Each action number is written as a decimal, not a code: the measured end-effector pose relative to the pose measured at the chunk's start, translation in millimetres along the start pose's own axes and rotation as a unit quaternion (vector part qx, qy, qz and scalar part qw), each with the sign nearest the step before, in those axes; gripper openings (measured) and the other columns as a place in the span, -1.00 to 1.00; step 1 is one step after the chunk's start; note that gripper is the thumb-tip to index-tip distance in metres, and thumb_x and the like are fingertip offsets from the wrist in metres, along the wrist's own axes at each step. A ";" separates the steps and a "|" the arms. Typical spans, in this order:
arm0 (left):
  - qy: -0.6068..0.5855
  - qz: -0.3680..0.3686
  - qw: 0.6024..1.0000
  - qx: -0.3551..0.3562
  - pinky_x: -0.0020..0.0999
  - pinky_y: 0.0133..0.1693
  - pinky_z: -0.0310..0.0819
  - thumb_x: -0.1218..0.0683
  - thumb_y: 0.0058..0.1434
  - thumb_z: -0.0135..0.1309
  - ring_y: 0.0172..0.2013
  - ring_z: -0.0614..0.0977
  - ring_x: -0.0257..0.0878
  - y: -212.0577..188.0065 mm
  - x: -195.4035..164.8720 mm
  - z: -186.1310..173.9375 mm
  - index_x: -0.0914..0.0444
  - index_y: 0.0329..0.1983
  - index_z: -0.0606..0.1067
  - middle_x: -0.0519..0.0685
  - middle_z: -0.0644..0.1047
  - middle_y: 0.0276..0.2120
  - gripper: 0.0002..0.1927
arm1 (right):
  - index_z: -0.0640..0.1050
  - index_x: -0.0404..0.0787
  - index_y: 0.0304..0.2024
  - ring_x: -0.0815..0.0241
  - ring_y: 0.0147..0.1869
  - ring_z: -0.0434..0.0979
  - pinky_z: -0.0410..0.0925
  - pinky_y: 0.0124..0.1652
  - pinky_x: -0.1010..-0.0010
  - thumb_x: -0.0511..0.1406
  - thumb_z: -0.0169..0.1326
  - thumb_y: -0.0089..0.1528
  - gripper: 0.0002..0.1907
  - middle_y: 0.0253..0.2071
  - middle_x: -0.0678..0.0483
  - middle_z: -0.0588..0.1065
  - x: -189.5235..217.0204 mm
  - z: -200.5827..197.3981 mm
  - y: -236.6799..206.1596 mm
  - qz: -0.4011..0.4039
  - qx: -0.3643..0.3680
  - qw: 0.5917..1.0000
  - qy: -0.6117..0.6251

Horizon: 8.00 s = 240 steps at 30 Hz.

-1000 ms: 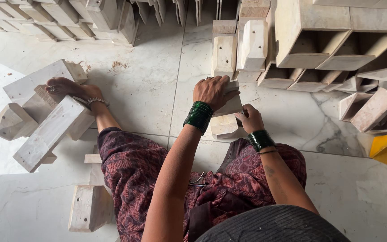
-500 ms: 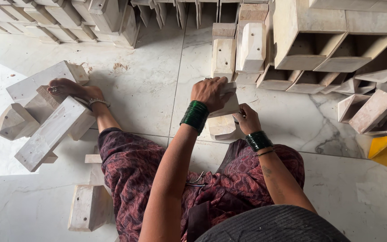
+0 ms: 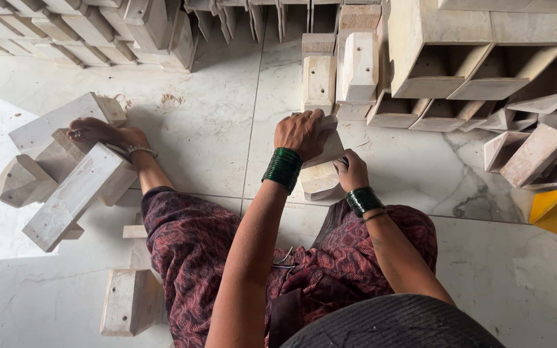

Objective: The person sits on the floor and assembles small wooden box-like parts, fitting pieces together and pressing them into place one at a time. They handle several wooden components, aligning and joining them, then set the assembled pieces aside with the pile of finished parts.

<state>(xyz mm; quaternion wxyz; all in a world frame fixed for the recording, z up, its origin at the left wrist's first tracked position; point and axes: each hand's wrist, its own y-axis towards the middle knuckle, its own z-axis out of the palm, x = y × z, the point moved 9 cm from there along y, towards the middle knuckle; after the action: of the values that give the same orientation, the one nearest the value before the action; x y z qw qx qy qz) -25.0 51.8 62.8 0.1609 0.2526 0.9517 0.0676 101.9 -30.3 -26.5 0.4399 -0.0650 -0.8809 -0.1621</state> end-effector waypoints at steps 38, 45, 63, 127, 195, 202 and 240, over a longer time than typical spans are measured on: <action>0.005 -0.030 0.999 -0.038 -0.15 -0.28 0.58 -0.05 0.13 0.16 -0.31 0.69 -0.07 15.9 -6.6 14.8 0.15 -0.15 0.45 -0.01 0.61 -0.34 -0.71 | 0.20 0.32 0.41 -0.19 -0.17 0.63 0.48 -0.14 -0.01 -0.43 -0.01 0.10 -0.14 -0.22 -0.09 0.59 -4.0 32.1 -6.5 -0.102 0.353 0.866 -0.339; 0.019 -0.021 1.000 -0.005 -0.17 -0.34 0.58 -0.10 0.21 0.14 -0.35 0.69 -0.09 20.5 -13.7 24.1 0.17 -0.10 0.44 0.00 0.61 -0.34 -0.68 | 0.11 0.44 0.47 -0.16 -0.29 0.63 0.49 -0.21 0.05 -0.44 -0.03 0.09 -0.04 -0.31 -0.11 0.58 -2.6 12.9 -29.7 -0.137 0.366 0.856 -0.339; 0.009 -0.025 0.997 -0.071 -0.16 -0.39 0.55 -0.09 0.19 0.17 -0.41 0.67 -0.10 24.5 -14.7 24.3 0.16 -0.23 0.43 -0.04 0.59 -0.44 -0.72 | 0.44 -0.30 -0.01 -0.20 0.07 0.54 0.34 0.13 0.03 -0.33 0.08 0.13 -0.62 -0.07 -0.19 0.56 52.2 10.1 -31.9 -0.291 0.265 0.912 -0.112; -0.268 -0.157 0.943 -0.120 -0.14 -0.28 0.57 -0.49 0.09 0.13 -0.33 0.68 -0.03 -185.4 171.4 47.2 0.22 -0.15 0.62 0.05 0.60 -0.31 -0.29 | 0.49 -0.20 0.21 -0.14 0.32 0.44 0.32 0.24 0.17 -0.28 0.00 0.35 -0.63 0.25 -0.12 0.47 29.2 24.4 -28.3 -0.045 0.037 0.995 -0.076; -0.116 0.022 0.964 0.239 -0.15 0.11 0.49 -0.11 0.43 0.05 0.06 0.55 -0.18 -386.6 0.6 193.5 -0.21 0.17 0.53 -0.20 0.53 -0.05 -0.73 | 0.60 -0.19 -0.11 -0.17 0.07 0.51 0.39 0.07 0.08 -0.36 0.10 0.17 -0.77 -0.10 -0.11 0.52 66.3 56.2 -29.0 -0.166 0.032 0.980 -0.105; -0.185 -0.014 0.934 0.306 0.01 0.04 0.40 -0.17 0.26 0.17 0.07 0.36 0.18 -353.3 -20.6 202.1 0.16 0.16 0.39 0.20 0.40 -0.02 -0.48 | 0.56 -0.22 -0.13 -0.20 0.01 0.51 0.40 0.00 0.05 -0.32 0.12 0.21 -0.82 -0.07 -0.13 0.52 58.6 23.4 -15.4 -0.018 -0.026 0.984 -0.174; -0.212 -0.110 0.912 0.333 0.31 0.26 0.05 -0.49 0.32 -0.27 0.19 0.50 0.12 -280.9 -52.9 205.9 0.24 0.19 0.35 0.24 0.50 0.12 -0.22 | 0.57 -0.10 -0.02 -0.13 0.08 0.46 0.39 0.05 0.11 -0.37 0.15 0.18 -0.71 -0.05 -0.01 0.49 111.8 5.2 -49.3 -0.072 0.032 0.973 -0.218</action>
<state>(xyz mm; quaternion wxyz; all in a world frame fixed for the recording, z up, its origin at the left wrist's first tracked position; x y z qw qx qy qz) -40.5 -207.5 -175.1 0.2724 0.1940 0.8842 -0.3262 17.8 -77.9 48.3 0.2259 -0.0206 -0.9628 -0.1467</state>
